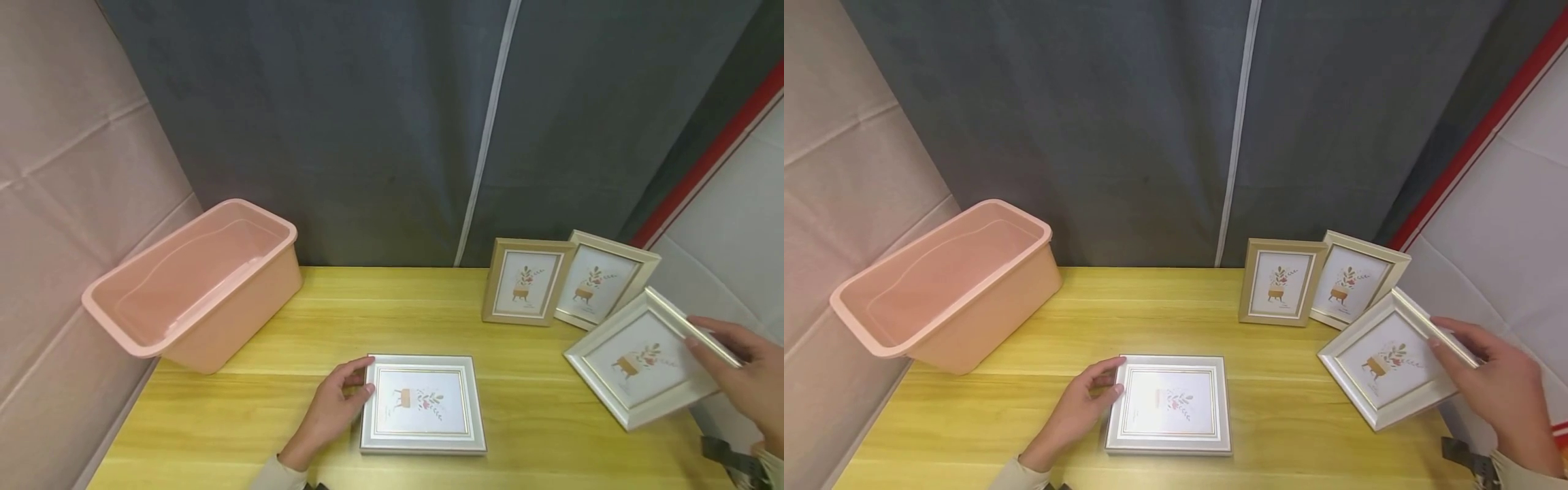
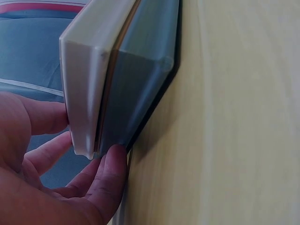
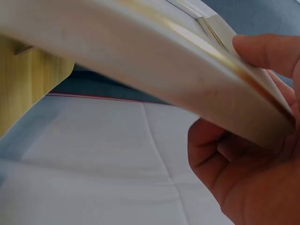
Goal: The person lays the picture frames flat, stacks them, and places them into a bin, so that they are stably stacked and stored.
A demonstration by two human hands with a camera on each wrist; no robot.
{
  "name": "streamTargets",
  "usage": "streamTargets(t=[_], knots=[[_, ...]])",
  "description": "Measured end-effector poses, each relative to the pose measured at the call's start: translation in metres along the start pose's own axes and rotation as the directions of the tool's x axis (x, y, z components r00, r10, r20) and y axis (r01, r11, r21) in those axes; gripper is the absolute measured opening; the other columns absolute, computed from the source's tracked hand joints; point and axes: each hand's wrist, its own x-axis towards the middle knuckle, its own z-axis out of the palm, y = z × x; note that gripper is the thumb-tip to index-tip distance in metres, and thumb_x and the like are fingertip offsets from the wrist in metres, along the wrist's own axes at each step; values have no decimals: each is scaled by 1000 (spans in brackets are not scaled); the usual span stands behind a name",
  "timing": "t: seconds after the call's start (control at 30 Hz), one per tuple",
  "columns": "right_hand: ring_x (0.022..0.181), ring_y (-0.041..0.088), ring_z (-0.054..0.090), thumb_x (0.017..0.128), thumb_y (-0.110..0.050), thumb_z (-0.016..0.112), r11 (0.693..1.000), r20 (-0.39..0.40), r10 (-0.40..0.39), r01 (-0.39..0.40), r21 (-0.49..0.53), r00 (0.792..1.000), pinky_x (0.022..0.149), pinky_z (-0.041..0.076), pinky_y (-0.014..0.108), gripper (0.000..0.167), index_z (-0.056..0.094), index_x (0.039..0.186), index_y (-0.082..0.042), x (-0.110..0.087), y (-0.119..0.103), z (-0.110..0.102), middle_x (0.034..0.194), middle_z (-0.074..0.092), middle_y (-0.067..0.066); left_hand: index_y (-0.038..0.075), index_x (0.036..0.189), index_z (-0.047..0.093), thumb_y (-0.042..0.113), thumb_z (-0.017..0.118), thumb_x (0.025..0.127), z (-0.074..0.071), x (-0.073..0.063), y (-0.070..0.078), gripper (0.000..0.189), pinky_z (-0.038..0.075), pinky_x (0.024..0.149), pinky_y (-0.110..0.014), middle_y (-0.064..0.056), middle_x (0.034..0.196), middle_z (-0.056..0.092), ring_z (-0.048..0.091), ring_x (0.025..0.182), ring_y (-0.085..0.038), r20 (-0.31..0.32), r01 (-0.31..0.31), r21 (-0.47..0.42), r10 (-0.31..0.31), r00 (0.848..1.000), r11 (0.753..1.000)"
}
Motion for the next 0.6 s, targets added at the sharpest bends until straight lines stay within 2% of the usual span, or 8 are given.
streamTargets(t=[0.07,0.17,0.27,0.47,0.6], knots=[[71,-21,52,99,-2,69,994,26,-54,56,-95,998,51,42,8,45,70,140,-21,-2,-3,2,99,49,-52,28,146,62,21,72,101,0,0,1,47,61,87,-29,-9,143,61,62,124,-29,-5,10,-4,-10,1000,1000],[72,-23,44,100,-8,70,966,44,-118,125,-228,992,51,37,9,42,66,142,-10,-3,-9,5,99,40,-56,27,146,62,21,72,101,1,0,1,46,62,87,-30,-9,143,61,62,124,-29,-13,9,-4,-9,1000,1000],[73,-24,41,99,-13,73,945,52,-136,145,-292,989,52,34,11,43,64,140,-2,-4,-16,8,99,35,-58,27,145,63,21,72,101,1,0,1,46,62,87,-30,-10,144,61,62,124,-30,-14,6,-4,-6,1000,1000],[81,-28,38,99,-13,73,952,37,-122,127,-277,992,59,34,12,41,66,138,-5,-6,-27,13,101,38,-58,28,147,61,22,70,103,1,0,1,46,61,88,-28,-8,145,60,61,125,-29,2,12,15,-12,1000,1000],[82,-26,43,98,-10,73,965,17,-130,130,-228,991,62,35,10,40,68,137,-8,-9,-35,16,102,45,-56,28,148,60,23,69,103,0,0,1,46,61,88,-29,-8,145,60,61,124,-29,9,6,27,-6,1000,1000]])
